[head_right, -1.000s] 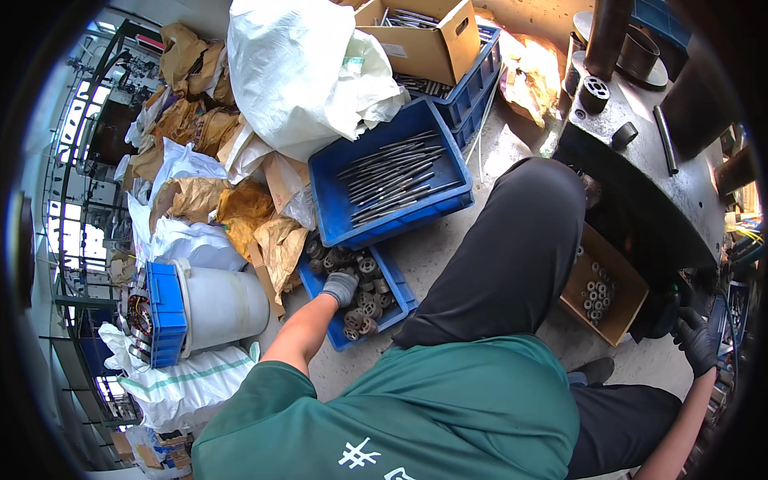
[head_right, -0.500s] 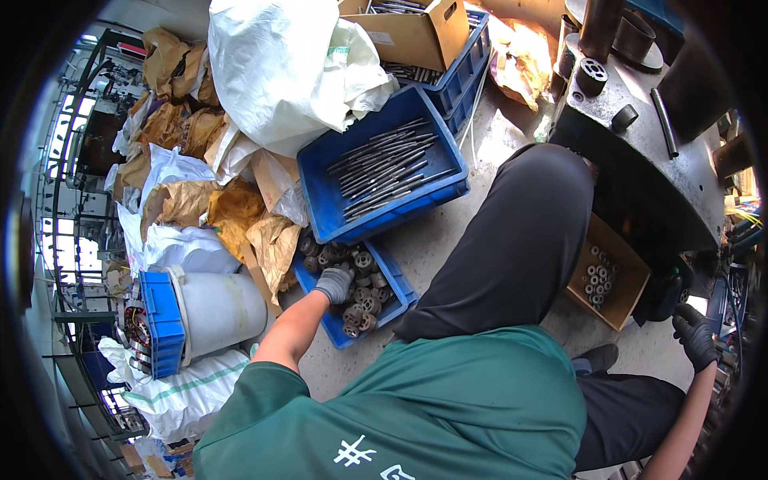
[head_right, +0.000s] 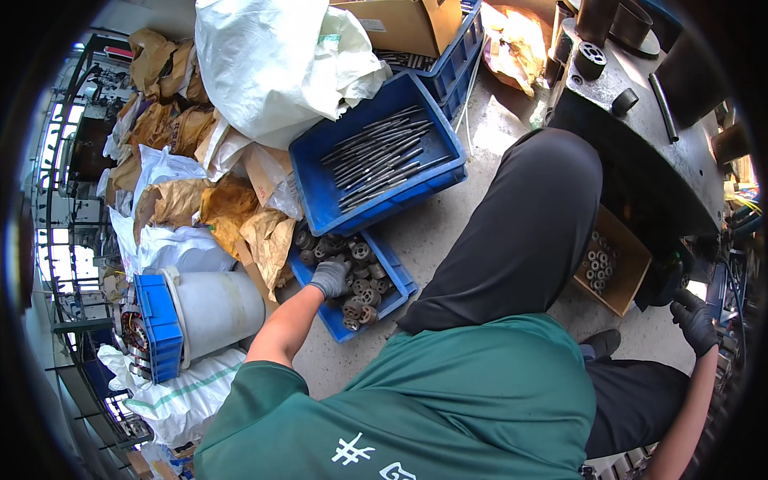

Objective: Operate a manual press machine to assemble metal bearing components.

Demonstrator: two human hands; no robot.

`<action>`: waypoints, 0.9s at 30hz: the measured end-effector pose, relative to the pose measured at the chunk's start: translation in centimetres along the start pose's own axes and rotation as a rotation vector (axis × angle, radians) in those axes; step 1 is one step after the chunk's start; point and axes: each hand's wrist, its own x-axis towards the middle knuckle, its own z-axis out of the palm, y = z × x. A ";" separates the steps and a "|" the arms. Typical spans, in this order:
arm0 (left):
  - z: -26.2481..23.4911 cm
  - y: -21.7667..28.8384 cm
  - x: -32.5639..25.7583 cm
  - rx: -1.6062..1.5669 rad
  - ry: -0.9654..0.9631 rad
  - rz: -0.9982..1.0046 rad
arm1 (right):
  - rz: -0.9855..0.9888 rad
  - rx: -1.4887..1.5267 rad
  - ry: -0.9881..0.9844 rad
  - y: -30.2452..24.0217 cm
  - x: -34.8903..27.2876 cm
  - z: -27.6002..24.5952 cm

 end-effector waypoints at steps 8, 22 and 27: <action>-0.3 0.0 0.6 -0.007 0.022 0.044 | -0.094 -0.071 0.056 5.3 0.6 -0.8; 0.6 1.2 1.6 0.125 -0.098 -0.014 | -0.168 0.073 0.027 0.2 0.3 1.5; -0.2 1.2 0.1 0.066 -0.027 -0.010 | -0.234 -0.049 0.040 -2.6 -1.2 1.0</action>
